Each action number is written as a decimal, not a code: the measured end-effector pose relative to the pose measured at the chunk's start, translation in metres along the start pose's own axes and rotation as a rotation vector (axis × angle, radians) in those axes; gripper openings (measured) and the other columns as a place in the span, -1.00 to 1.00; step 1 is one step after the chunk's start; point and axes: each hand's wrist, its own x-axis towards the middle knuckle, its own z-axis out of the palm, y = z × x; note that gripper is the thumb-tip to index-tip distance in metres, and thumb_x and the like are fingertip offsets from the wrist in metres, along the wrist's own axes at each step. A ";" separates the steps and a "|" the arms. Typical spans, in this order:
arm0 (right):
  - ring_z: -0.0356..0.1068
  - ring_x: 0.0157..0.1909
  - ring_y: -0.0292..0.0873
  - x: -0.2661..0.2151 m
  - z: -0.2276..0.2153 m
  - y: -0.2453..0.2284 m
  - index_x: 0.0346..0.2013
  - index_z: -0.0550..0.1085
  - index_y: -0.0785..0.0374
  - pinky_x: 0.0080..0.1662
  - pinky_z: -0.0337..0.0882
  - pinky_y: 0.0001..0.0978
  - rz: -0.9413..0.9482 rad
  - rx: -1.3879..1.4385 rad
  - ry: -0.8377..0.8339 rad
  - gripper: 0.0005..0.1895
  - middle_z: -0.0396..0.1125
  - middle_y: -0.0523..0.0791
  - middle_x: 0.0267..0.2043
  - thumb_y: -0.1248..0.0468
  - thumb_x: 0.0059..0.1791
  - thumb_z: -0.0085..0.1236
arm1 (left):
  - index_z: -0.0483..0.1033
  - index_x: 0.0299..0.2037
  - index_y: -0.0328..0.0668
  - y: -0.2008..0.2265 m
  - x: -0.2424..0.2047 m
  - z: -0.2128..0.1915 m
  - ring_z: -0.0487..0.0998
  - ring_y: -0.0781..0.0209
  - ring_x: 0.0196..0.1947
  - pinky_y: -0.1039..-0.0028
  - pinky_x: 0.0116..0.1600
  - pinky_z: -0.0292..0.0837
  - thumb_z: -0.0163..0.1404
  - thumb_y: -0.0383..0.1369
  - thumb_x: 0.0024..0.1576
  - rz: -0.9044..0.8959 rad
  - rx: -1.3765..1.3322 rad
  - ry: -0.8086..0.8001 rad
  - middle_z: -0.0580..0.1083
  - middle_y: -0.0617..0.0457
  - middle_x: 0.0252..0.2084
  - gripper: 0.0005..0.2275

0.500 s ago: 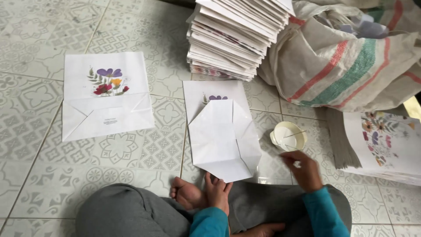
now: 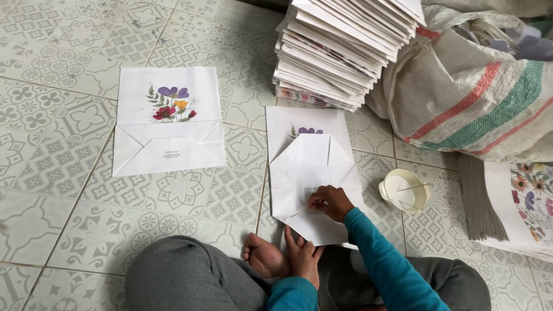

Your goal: The person sits on a tiled floor and folds printed paper sheets into envelopes. They apply adhesive from a small bowl using a stick to the flaps, then fold and press the edges to seal. Completed envelopes are stacked nearby.

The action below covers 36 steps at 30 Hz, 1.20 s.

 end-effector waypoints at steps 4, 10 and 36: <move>0.48 -0.22 -0.25 0.001 -0.002 0.004 -0.40 0.66 -0.09 0.00 0.49 -0.33 -0.030 -0.052 -0.051 -0.86 0.49 -0.31 -0.28 0.31 -0.13 0.33 | -0.32 0.53 0.43 0.001 0.000 -0.001 0.34 -0.11 0.38 0.01 0.50 0.19 -0.42 -0.74 0.13 -0.003 0.006 -0.010 0.22 -0.07 0.48 -0.17; 0.49 -0.21 -0.23 0.010 -0.002 0.004 -0.34 0.66 -0.02 -0.02 0.51 -0.33 -0.007 0.010 -0.048 -0.84 0.52 -0.29 -0.25 0.36 -0.12 0.32 | -0.29 0.53 0.45 0.003 -0.002 0.001 0.32 -0.13 0.40 -0.03 0.50 0.17 -0.42 -0.74 0.12 0.002 -0.005 -0.020 0.18 -0.07 0.50 -0.17; 0.39 -0.01 -0.31 0.009 0.003 -0.002 -0.33 0.64 -0.26 0.22 0.10 -0.17 0.038 -0.225 -0.149 -0.93 0.47 -0.44 -0.26 0.09 -0.02 0.24 | -0.25 0.53 0.41 0.002 -0.001 -0.002 0.30 -0.15 0.41 -0.02 0.47 0.20 -0.41 -0.74 0.12 0.030 -0.008 -0.035 0.15 -0.07 0.52 -0.18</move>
